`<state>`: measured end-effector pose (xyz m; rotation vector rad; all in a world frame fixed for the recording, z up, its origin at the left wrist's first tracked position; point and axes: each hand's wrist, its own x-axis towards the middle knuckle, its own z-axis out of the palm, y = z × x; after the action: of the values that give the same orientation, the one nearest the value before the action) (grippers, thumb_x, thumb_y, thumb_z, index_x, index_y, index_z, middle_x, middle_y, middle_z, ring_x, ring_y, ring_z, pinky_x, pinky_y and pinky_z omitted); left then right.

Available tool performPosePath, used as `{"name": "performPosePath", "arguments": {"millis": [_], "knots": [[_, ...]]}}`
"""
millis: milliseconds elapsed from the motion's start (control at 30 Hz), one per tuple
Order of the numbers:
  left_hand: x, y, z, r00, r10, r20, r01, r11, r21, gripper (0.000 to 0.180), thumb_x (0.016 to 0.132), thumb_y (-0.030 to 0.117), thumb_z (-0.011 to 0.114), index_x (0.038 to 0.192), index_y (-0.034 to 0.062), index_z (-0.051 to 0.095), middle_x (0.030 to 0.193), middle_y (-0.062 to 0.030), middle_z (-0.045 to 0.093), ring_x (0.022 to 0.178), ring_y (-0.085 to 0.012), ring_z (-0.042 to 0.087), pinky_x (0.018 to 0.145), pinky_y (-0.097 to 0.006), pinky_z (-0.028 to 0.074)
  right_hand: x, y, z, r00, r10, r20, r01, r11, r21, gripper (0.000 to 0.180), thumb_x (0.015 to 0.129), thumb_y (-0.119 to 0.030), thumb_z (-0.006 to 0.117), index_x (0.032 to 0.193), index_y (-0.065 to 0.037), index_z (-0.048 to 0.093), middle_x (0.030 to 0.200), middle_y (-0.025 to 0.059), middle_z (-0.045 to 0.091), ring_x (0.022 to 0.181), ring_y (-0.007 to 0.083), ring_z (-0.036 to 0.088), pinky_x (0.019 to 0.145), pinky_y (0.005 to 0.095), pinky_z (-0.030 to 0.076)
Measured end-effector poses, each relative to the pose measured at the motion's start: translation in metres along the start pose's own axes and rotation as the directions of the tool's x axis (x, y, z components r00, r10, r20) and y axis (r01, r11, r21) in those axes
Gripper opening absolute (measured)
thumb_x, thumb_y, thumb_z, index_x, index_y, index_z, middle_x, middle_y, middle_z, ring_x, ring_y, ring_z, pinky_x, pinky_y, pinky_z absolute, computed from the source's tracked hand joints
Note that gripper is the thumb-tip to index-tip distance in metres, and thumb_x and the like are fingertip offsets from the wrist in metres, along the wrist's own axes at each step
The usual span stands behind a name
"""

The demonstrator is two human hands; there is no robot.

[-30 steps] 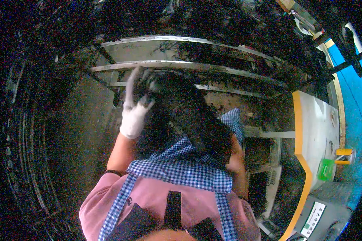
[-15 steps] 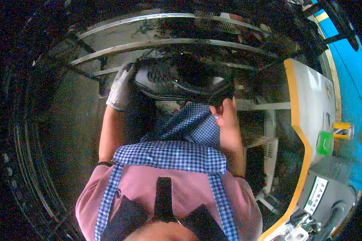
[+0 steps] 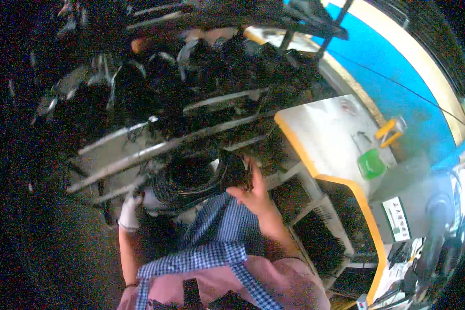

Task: Trimming excess material and inspecting shoes in a factory finishing area.

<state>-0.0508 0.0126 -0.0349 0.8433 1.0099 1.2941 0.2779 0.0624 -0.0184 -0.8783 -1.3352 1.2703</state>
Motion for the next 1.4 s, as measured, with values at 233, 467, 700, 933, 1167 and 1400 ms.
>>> {"name": "performPosePath", "arguments": {"millis": [233,467,700,933,1167,1400], "knots": [[0.008,-0.014,0.078,0.969,0.123,0.215,-0.131,0.991,0.021,0.083,0.068,0.01,0.066,0.14,0.0086,0.024,0.137,-0.0095,0.036,0.125,-0.0225,0.037,0.099,-0.035,0.035,-0.017,0.012,0.061,0.971,0.222,-0.083,-0.215,0.973,0.088,0.074,0.073,-0.005,0.071,0.133,-0.008,0.029,0.105,0.0033,0.053,0.079,0.0107,0.054,0.062,0.0233,0.046],[0.004,-0.013,0.101,0.835,0.132,0.534,-0.177,0.984,0.032,0.076,0.078,0.021,0.068,0.139,0.0107,0.024,0.114,-0.0072,0.05,0.106,-0.0207,0.051,0.09,-0.035,0.042,0.009,0.012,0.009,0.91,-0.136,-0.392,0.161,0.986,0.031,0.071,0.073,-0.02,0.069,0.132,-0.007,0.031,0.119,0.0067,0.05,0.104,0.02,0.051,0.09,0.0337,0.042],[-0.02,-0.043,0.055,0.959,-0.079,0.273,0.057,0.995,0.086,0.042,0.084,0.009,0.057,0.123,0.0032,0.044,0.104,-0.008,0.058,0.095,-0.0179,0.057,0.082,-0.03,0.047,0.135,-0.124,-0.084,0.762,-0.412,-0.5,0.419,0.902,-0.105,0.06,0.073,-0.017,0.066,0.126,-0.01,0.039,0.107,0.0048,0.055,0.093,0.0155,0.053,0.076,0.0293,0.044],[-0.043,-0.065,0.032,0.995,-0.046,0.088,0.049,0.998,-0.035,0.03,0.083,0.006,0.054,0.113,0.0036,0.049,0.101,-0.0067,0.06,0.092,-0.0167,0.058,0.082,-0.03,0.047,0.25,-0.217,-0.134,0.937,-0.206,-0.284,0.245,0.964,0.108,0.042,0.073,-0.032,0.064,0.11,-0.015,0.054,0.103,0.0045,0.057,0.098,0.0173,0.051,0.083,0.037,0.038],[-0.044,-0.086,0.026,0.998,-0.059,-0.02,0.057,0.993,-0.108,0.025,0.083,0.011,0.056,0.106,0.0032,0.053,0.097,-0.0061,0.061,0.089,-0.0148,0.058,0.08,-0.027,0.045,0.296,-0.215,-0.148,0.966,-0.046,-0.253,0.141,0.917,0.373,0.042,0.087,-0.049,0.045,0.102,-0.011,0.052,0.091,0.0197,0.063,0.047,0.0098,0.047,0.03,0.0162,0.023],[-0.046,-0.082,0.026,0.996,-0.073,-0.044,0.069,0.993,-0.091,0.024,0.083,0.012,0.056,0.105,0.0019,0.054,0.096,-0.0063,0.061,0.087,-0.0147,0.058,0.079,-0.027,0.046,0.258,-0.181,-0.116,0.898,-0.181,-0.402,0.379,0.782,0.495,0.061,0.082,-0.054,0.054,0.12,-0.01,0.035,0.119,0.0234,0.051,0.08,0.0251,0.066,0.034,0.0167,0.031]]}}
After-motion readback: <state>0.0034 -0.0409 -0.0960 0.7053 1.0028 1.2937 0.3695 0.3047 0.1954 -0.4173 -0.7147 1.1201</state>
